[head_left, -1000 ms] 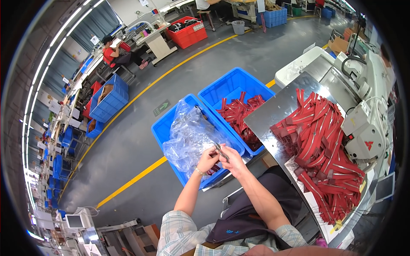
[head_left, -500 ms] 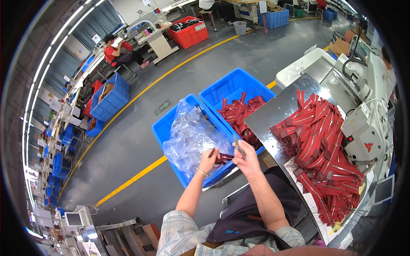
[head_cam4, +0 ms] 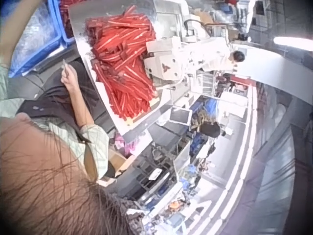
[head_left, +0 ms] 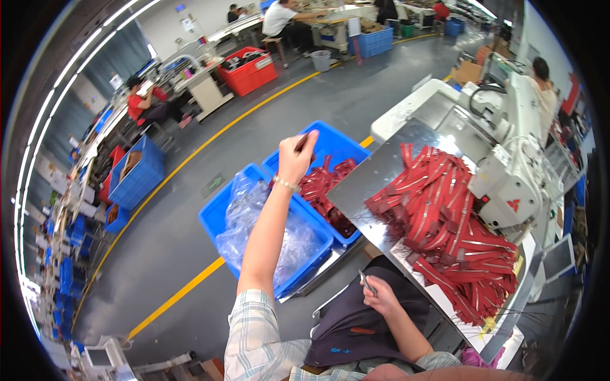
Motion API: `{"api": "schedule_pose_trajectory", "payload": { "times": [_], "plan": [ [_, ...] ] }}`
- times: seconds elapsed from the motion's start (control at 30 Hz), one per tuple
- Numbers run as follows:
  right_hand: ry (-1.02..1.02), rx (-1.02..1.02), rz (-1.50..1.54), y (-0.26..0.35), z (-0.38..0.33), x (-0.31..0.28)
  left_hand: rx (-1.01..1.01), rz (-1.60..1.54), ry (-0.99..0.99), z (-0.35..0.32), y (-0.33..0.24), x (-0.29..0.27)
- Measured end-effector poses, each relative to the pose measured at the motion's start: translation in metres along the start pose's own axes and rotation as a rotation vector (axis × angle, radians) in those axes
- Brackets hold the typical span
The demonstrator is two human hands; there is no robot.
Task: Assembling red zipper components manually at an industrial workstation.
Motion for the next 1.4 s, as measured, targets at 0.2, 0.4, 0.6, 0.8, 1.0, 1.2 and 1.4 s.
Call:
{"api": "schedule_pose_trajectory", "payload": {
  "times": [0.2,0.4,0.6,0.8,1.0,1.2,1.4],
  "plan": [
    [-0.06,-0.079,0.134,-0.004,-0.043,-0.025,0.947,-0.075,0.333,0.005,-0.161,0.133],
    [-0.177,-0.154,0.212,-0.002,-0.075,-0.064,1.039,-0.098,0.717,-0.083,-0.159,0.237],
    [-0.145,-0.122,0.279,0.001,-0.083,-0.075,0.873,0.26,0.967,-0.132,-0.121,0.225],
    [-0.074,-0.063,0.264,-0.006,-0.072,-0.079,0.606,0.072,0.967,-0.117,-0.126,0.142],
    [-0.043,0.042,0.265,-0.019,-0.05,-0.075,0.152,-0.185,0.199,-0.082,-0.017,0.048],
    [-0.087,0.085,0.226,-0.02,-0.042,-0.068,0.08,0.185,-0.274,-0.094,0.106,-0.001],
    [-0.17,0.109,0.273,-0.021,-0.038,-0.077,0.025,0.646,0.429,-0.139,0.216,0.091]
  ]
}}
Point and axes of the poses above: each hand's wrist, its own z-axis towards the middle knuckle, its own x-axis out of the palm, y = z × x, the point moved 4 cm from there along z, towards the middle knuckle, and after that the axes turned 1 degree about x, right-handed, at the moved point
